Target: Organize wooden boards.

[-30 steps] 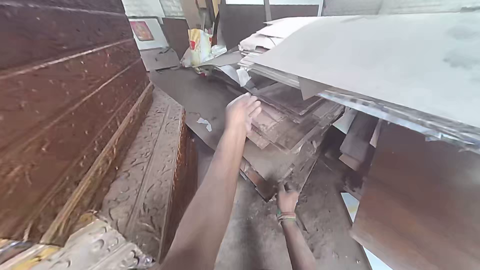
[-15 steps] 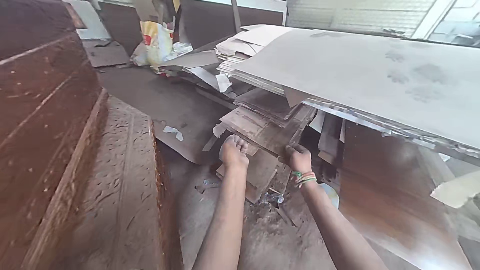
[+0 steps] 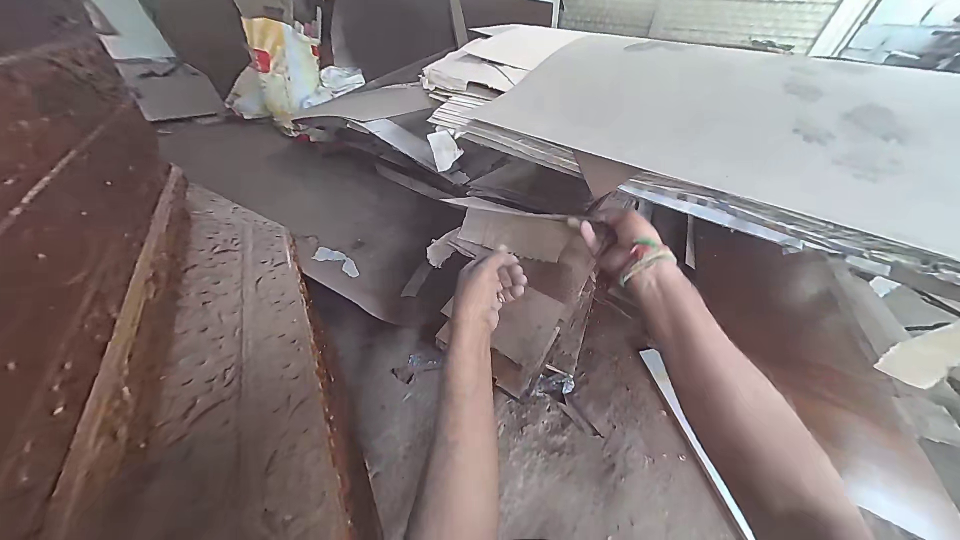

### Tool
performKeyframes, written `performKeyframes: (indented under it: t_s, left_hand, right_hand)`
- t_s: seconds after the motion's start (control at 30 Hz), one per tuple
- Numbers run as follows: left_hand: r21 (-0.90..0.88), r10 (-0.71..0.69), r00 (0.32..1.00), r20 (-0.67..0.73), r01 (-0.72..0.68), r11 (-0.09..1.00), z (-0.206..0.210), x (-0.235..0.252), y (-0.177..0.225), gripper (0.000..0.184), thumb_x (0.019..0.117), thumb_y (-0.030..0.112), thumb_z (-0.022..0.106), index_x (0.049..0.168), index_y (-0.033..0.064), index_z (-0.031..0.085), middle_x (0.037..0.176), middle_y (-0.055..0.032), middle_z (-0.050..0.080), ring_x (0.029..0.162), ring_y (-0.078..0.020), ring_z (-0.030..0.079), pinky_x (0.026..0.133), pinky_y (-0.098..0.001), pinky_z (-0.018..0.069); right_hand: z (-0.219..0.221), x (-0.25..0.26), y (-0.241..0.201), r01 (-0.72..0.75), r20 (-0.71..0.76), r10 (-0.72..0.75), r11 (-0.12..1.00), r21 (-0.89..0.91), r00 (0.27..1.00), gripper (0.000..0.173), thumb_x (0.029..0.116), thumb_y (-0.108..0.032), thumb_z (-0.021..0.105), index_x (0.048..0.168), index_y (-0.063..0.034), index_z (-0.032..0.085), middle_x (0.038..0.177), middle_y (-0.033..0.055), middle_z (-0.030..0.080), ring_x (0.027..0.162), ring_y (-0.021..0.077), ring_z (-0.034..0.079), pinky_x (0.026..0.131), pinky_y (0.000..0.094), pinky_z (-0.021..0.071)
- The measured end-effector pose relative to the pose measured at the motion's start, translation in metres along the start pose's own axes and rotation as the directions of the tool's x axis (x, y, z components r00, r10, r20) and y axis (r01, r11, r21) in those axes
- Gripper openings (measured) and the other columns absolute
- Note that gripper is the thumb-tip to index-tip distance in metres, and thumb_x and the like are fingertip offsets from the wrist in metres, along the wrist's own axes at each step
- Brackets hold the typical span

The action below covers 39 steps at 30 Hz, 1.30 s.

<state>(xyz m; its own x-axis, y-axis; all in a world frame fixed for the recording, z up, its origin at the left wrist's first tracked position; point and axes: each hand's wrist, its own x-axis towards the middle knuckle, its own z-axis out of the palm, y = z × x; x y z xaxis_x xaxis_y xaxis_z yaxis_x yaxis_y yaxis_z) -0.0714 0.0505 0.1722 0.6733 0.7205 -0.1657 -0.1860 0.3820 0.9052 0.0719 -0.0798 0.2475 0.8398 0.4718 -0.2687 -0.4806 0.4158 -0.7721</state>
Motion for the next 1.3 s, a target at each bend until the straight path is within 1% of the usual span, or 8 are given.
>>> performKeyframes:
  t_s: [0.1,0.2,0.37,0.47,0.67,0.9,1.07,1.3]
  left_hand:
    - [0.519,-0.163,0.943,0.291,-0.013,0.855,0.001,-0.004,-0.003,0.047,0.1098,0.037,0.045,0.107,-0.0027,0.071,0.089,-0.0127,0.076,0.071,-0.0203,0.073,0.063,-0.0334,0.0586]
    - [0.643,-0.305,0.919,0.248,0.079,0.762,0.015,-0.004,-0.023,0.048,0.1065,0.041,0.053,0.117,-0.0048,0.063,0.098,-0.0172,0.074,0.08,-0.0245,0.075,0.073,-0.0395,0.0622]
    - [0.473,-0.31,0.943,0.123,0.219,0.853,0.034,-0.007,-0.042,0.048,0.1083,0.038,0.05,0.127,-0.0062,0.054,0.1,-0.0202,0.072,0.082,-0.0257,0.073,0.073,-0.0395,0.0609]
    - [0.306,-0.269,0.955,0.126,0.221,0.926,0.029,-0.01,-0.039,0.041,0.1104,0.03,0.046,0.121,-0.0082,0.058,0.097,-0.0204,0.074,0.081,-0.0271,0.075,0.073,-0.0401,0.0631]
    - [0.03,-0.229,0.973,-0.022,0.229,0.973,0.033,-0.002,-0.07,0.033,0.1024,0.023,0.064,0.118,-0.0061,0.058,0.086,-0.0201,0.073,0.071,-0.027,0.074,0.062,-0.0379,0.0623]
    - [0.398,0.073,0.968,-0.241,0.03,0.917,0.043,0.009,-0.13,0.025,0.0962,0.03,0.073,0.093,0.0051,0.072,0.073,-0.0056,0.075,0.062,-0.0177,0.074,0.058,-0.0378,0.0652]
    - [0.295,0.106,0.977,-0.184,-0.048,0.954,0.027,0.026,-0.172,0.015,0.0979,0.016,0.07,0.101,0.0012,0.073,0.079,-0.0107,0.075,0.064,-0.0209,0.075,0.059,-0.0391,0.0662]
    - [0.165,-0.004,0.978,-0.21,0.04,0.986,0.023,0.038,-0.189,0.013,0.0967,0.009,0.07,0.104,-0.0013,0.073,0.087,-0.0181,0.074,0.067,-0.0271,0.075,0.059,-0.0439,0.0651]
  right_hand:
    - [0.012,0.006,-0.02,0.007,-0.029,-0.004,0.995,0.098,1.0,0.022,0.0976,-0.008,0.053,0.119,-0.0031,0.053,0.098,0.0146,0.065,0.074,0.0178,0.069,0.063,0.0268,0.059]
    - [0.015,0.004,-0.021,0.0,-0.049,0.009,0.984,0.177,0.999,0.024,0.0979,-0.009,0.054,0.121,-0.0018,0.053,0.101,0.0167,0.068,0.076,0.0184,0.071,0.065,0.0258,0.0598]
    - [0.022,0.005,-0.028,0.022,-0.077,0.0,0.955,0.295,0.997,0.03,0.0971,-0.008,0.054,0.126,-0.0019,0.05,0.107,0.0197,0.065,0.087,0.0243,0.071,0.072,0.0305,0.0605]
    - [0.025,0.004,-0.027,0.024,-0.079,0.002,0.946,0.322,0.997,0.029,0.0979,-0.009,0.054,0.126,-0.0027,0.05,0.108,0.0197,0.064,0.086,0.0249,0.071,0.07,0.0305,0.0607]
    - [0.025,0.006,-0.028,0.021,-0.074,0.0,0.961,0.277,0.997,0.028,0.0972,-0.008,0.054,0.124,-0.0021,0.05,0.105,0.0187,0.064,0.082,0.0228,0.07,0.068,0.0293,0.0597]
    - [0.011,0.006,-0.02,0.023,0.005,-0.024,0.996,0.082,1.0,0.026,0.1013,-0.014,0.051,0.124,-0.0021,0.052,0.099,0.0183,0.069,0.074,0.0206,0.071,0.065,0.0283,0.0603]
    - [0.019,0.007,-0.02,0.051,-0.054,-0.039,0.97,0.236,0.998,0.029,0.0989,-0.009,0.05,0.127,-0.0022,0.048,0.108,0.0202,0.065,0.085,0.0239,0.071,0.07,0.0306,0.0604]
    - [0.02,0.007,-0.02,0.051,-0.072,-0.035,0.973,0.225,0.997,0.028,0.0976,-0.009,0.052,0.125,-0.0027,0.048,0.104,0.0191,0.066,0.079,0.0215,0.071,0.066,0.0285,0.0607]
